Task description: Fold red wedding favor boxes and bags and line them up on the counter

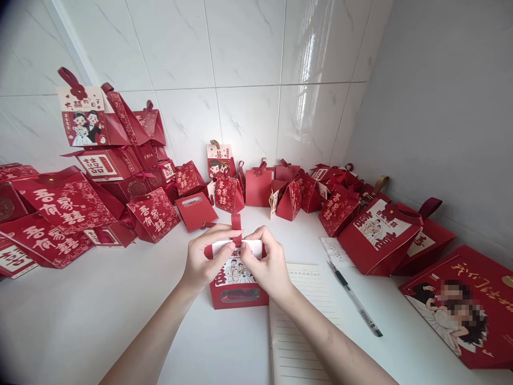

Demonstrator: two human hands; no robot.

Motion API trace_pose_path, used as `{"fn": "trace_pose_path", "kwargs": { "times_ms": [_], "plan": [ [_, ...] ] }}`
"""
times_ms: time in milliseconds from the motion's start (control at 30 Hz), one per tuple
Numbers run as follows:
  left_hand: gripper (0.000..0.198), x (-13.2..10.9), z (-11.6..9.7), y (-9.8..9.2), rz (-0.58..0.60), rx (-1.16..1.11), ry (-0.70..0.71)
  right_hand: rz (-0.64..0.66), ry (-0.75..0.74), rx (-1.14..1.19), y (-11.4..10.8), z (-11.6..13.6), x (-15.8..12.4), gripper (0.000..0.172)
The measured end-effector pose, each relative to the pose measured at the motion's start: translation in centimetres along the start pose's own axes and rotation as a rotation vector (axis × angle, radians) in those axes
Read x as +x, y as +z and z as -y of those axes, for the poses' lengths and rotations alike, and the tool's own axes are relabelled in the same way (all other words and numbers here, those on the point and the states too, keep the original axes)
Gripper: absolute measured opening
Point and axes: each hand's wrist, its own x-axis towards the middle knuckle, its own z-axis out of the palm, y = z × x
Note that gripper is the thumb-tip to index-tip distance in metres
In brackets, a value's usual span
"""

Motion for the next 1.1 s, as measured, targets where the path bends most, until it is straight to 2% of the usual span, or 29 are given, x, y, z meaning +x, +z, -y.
{"fn": "trace_pose_path", "kwargs": {
  "times_ms": [1100],
  "plan": [
    [0.023,0.01,-0.08,0.0,0.003,0.005,-0.032,0.004,0.025,-0.026,-0.08,0.31,0.08,0.014]
  ]
}}
